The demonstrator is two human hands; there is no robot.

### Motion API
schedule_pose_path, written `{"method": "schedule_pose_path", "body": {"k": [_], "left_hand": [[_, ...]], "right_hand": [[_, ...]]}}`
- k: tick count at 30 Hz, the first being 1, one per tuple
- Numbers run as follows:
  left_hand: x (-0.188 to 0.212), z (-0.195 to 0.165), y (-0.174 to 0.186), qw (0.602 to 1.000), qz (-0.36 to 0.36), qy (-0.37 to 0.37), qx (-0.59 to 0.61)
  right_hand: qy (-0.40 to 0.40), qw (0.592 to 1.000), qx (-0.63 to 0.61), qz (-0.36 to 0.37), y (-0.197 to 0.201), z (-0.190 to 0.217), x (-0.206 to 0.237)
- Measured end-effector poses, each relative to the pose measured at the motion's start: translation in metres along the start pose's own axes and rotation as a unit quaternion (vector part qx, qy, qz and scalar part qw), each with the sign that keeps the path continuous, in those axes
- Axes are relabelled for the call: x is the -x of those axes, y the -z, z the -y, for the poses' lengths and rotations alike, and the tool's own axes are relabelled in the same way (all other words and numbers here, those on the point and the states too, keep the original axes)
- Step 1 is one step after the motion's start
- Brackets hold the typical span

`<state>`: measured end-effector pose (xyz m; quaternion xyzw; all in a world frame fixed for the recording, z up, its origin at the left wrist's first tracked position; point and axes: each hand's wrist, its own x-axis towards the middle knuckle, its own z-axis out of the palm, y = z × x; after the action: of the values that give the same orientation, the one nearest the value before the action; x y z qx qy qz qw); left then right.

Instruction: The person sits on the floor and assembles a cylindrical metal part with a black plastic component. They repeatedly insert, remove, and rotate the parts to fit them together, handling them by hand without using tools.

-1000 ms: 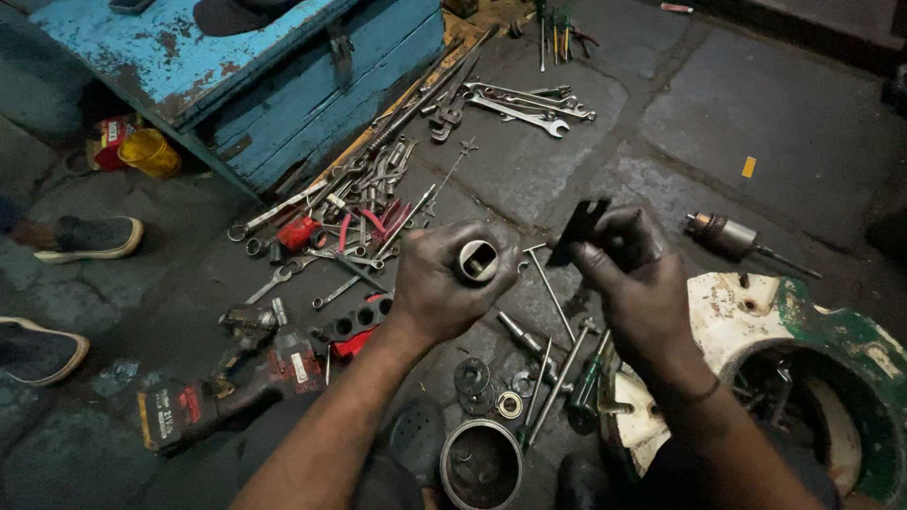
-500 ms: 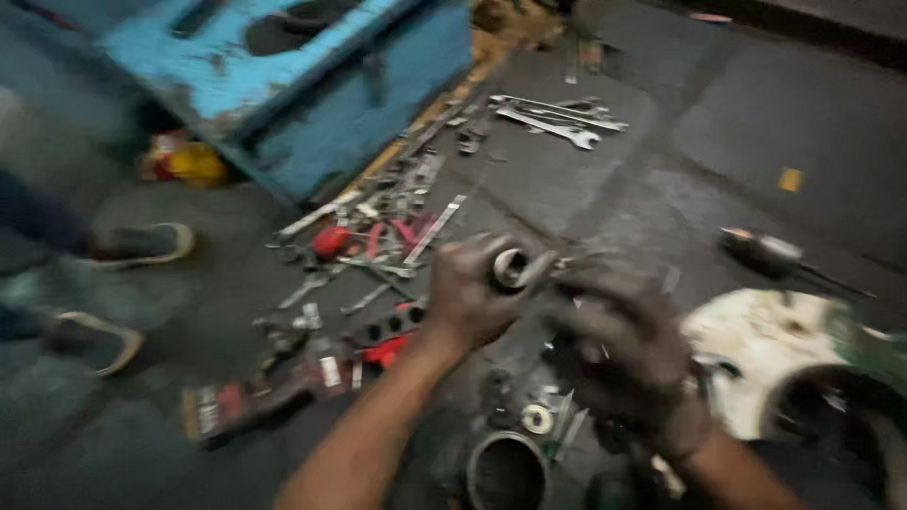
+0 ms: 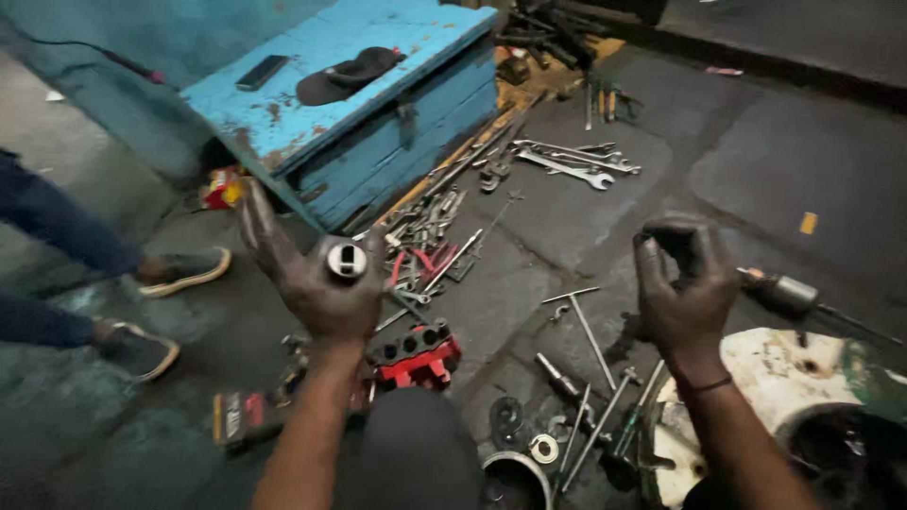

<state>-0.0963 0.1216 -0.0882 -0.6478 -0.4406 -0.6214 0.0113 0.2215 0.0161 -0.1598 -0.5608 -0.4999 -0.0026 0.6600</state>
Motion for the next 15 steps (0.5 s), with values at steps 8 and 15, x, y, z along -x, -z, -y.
{"method": "schedule_pose_path", "body": {"k": [8,15], "left_hand": [[-0.042,0.039,0.053,0.991,-0.133,-0.018,0.014],[-0.120,0.032,0.135,0.772,0.030,0.060,0.632]], "right_hand": [[0.098,0.981,0.162,-0.027,0.023,0.021,0.001],[0.136,0.955,0.263,-0.017,0.040,0.027,0.009]]}}
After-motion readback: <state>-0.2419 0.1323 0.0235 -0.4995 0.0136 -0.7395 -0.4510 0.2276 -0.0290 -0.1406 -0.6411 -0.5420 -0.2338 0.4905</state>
